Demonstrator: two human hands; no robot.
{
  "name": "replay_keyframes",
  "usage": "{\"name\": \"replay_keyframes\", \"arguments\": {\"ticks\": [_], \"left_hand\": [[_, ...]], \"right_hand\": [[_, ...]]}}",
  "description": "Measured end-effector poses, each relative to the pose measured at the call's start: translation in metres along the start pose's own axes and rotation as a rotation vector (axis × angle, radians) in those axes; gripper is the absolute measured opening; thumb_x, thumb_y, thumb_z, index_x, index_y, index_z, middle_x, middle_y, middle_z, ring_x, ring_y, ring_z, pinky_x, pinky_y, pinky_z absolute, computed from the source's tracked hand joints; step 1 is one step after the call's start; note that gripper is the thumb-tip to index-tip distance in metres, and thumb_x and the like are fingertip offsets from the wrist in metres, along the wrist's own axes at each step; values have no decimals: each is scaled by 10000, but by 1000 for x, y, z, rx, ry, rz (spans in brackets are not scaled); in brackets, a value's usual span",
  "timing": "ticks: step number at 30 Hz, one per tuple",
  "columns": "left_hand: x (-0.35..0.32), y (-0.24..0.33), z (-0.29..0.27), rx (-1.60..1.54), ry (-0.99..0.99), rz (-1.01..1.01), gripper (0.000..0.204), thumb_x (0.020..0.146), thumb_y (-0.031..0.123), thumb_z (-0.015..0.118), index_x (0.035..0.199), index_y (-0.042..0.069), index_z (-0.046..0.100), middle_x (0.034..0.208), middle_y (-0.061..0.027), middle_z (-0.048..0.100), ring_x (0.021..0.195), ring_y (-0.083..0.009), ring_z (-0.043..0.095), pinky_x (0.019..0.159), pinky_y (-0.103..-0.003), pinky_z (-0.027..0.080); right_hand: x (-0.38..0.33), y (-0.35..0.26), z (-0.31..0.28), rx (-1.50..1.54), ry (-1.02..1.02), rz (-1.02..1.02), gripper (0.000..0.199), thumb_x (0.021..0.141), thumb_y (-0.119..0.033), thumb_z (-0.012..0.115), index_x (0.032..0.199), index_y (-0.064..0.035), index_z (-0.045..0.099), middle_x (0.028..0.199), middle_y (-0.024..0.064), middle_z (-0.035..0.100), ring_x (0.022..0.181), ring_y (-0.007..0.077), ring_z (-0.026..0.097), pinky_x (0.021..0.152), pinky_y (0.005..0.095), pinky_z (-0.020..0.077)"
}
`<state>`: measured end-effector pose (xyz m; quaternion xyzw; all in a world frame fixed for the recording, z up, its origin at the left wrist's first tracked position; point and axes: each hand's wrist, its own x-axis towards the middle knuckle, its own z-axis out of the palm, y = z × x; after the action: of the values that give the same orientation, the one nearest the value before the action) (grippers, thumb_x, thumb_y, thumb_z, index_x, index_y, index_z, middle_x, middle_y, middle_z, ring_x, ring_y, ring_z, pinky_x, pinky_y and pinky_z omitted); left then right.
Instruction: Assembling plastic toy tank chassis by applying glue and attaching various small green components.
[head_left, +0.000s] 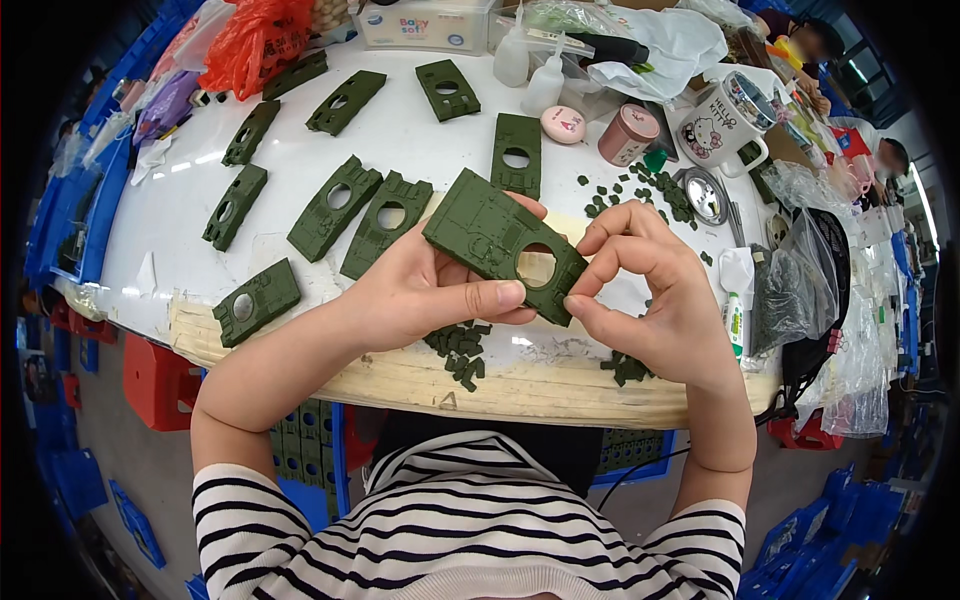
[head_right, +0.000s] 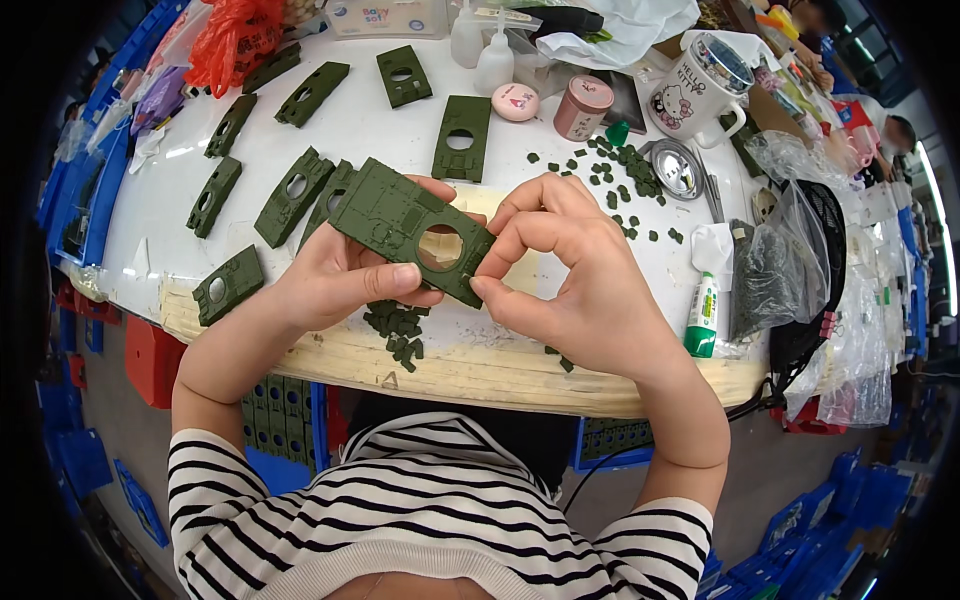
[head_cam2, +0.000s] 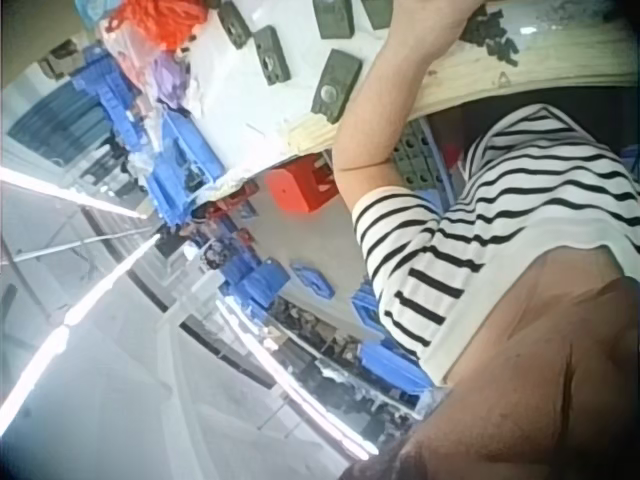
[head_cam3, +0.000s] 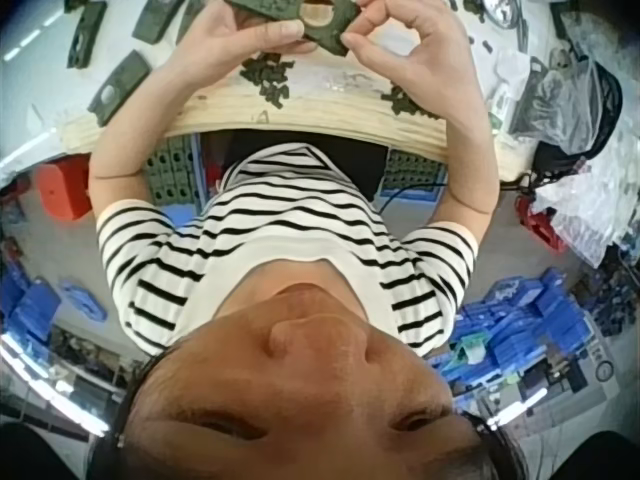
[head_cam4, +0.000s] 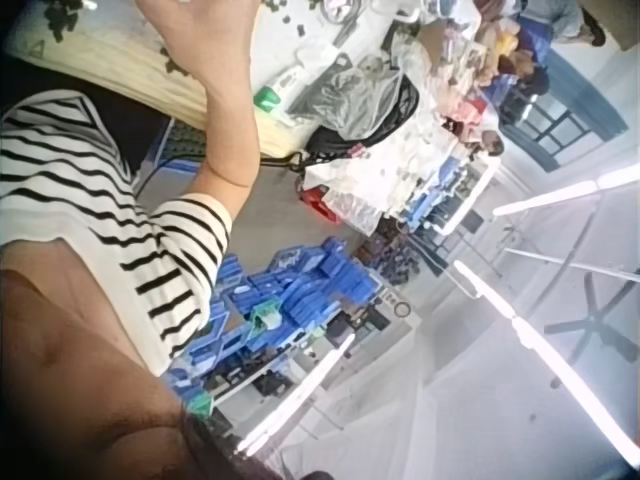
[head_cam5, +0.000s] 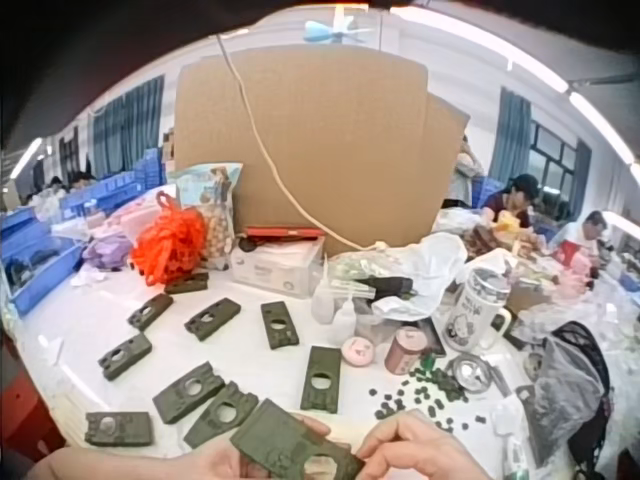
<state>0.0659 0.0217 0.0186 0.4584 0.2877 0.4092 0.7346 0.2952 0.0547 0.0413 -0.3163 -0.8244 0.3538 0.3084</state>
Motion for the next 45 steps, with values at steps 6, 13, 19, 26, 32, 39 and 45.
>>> {"name": "replay_keyframes", "arguments": {"ticks": [6,13,19,26,32,39,45], "left_hand": [[1,-4,-2,47,0,30,615,879,97,629,1393,29,299,1248,-131,524,1122,-201,565,880,-339,559],[2,-5,-2,65,5,46,633,873,131,640,1390,14,295,1255,-151,527,1118,-210,579,857,-333,570],[2,-6,-2,81,0,62,623,876,133,637,1387,18,300,1277,-165,522,1108,-211,586,842,-321,572],[1,-6,-3,74,-3,43,618,873,122,634,1386,23,304,1280,-159,524,1111,-208,585,846,-317,570],[2,-4,-3,71,3,50,633,864,137,646,1387,30,305,1298,-168,516,1121,-221,582,849,-319,569],[1,6,-6,63,22,109,666,843,181,668,1386,39,309,1335,-210,488,1172,-275,558,838,-338,576],[0,8,-5,38,33,127,700,815,235,697,1376,37,328,1312,-216,508,1153,-275,573,811,-320,584]], "right_hand": [[0,1,2,-9,11,-16,122,682,-66,733,715,-65,616,904,39,553,889,197,526,807,313,416],[0,0,2,-18,14,-21,123,679,-57,729,721,-60,614,899,44,561,883,200,526,801,314,418],[0,1,3,-28,19,-44,130,675,-49,728,729,-60,610,886,42,547,873,202,513,788,314,413],[0,-2,1,-46,-30,-8,153,666,-12,722,712,-44,580,944,66,527,913,188,506,837,302,391],[1,-5,-2,-56,-9,-38,117,689,-37,717,751,-49,619,946,70,541,907,204,510,825,311,394],[1,-19,-12,-170,47,-206,235,669,-39,701,899,-84,724,962,94,555,927,240,512,839,348,399],[2,-22,-6,-480,83,-401,350,632,-68,763,961,-185,742,939,51,559,906,260,516,811,391,446]]}}
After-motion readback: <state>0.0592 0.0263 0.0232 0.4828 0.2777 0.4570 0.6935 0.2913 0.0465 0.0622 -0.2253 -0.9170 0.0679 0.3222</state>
